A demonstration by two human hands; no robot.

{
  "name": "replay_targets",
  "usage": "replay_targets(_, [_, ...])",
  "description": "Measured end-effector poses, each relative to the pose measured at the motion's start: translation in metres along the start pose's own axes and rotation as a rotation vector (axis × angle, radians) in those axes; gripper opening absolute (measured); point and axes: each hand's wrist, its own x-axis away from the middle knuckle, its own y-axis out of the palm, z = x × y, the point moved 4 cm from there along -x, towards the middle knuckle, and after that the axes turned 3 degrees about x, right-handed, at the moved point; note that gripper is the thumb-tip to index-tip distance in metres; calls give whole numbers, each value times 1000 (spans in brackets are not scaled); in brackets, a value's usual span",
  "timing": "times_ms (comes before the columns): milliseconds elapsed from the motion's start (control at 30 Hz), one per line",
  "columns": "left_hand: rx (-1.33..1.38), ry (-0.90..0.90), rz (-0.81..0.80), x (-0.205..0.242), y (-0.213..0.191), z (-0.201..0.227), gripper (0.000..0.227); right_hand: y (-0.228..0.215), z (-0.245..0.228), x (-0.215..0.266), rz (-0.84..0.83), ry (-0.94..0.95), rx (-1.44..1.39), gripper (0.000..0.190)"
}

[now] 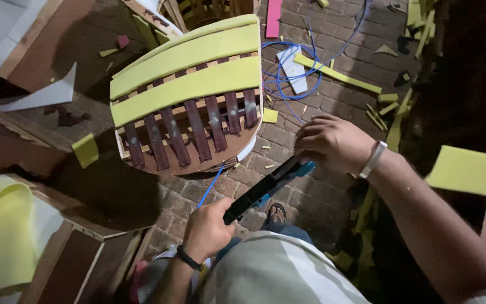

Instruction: The person cuts yellow foam sheets to fit a wooden chair frame using a long knife, then secures the foam pieces with a pneumatic staple gun. The person repeatedly trims foam edges and staples them to the chair slats.

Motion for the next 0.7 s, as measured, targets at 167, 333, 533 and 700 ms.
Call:
replay_targets(167, [19, -100, -6, -6, -8, -9, 31, -4, 12, -28, 7, -24, -10, 34])
replay_targets(333, [131, -7, 85, -17, -30, -19, 26, 6, 35, -24, 459, 207, -778, 64])
replay_targets(533, [471, 11, 20, -56, -65, -52, 19, 122, 35, -48, 1073, 875, -1572, 60])
replay_targets(700, [444, 30, -58, -91, -109, -85, 23, 197, 18, -133, 1082, 534, -2135, 71])
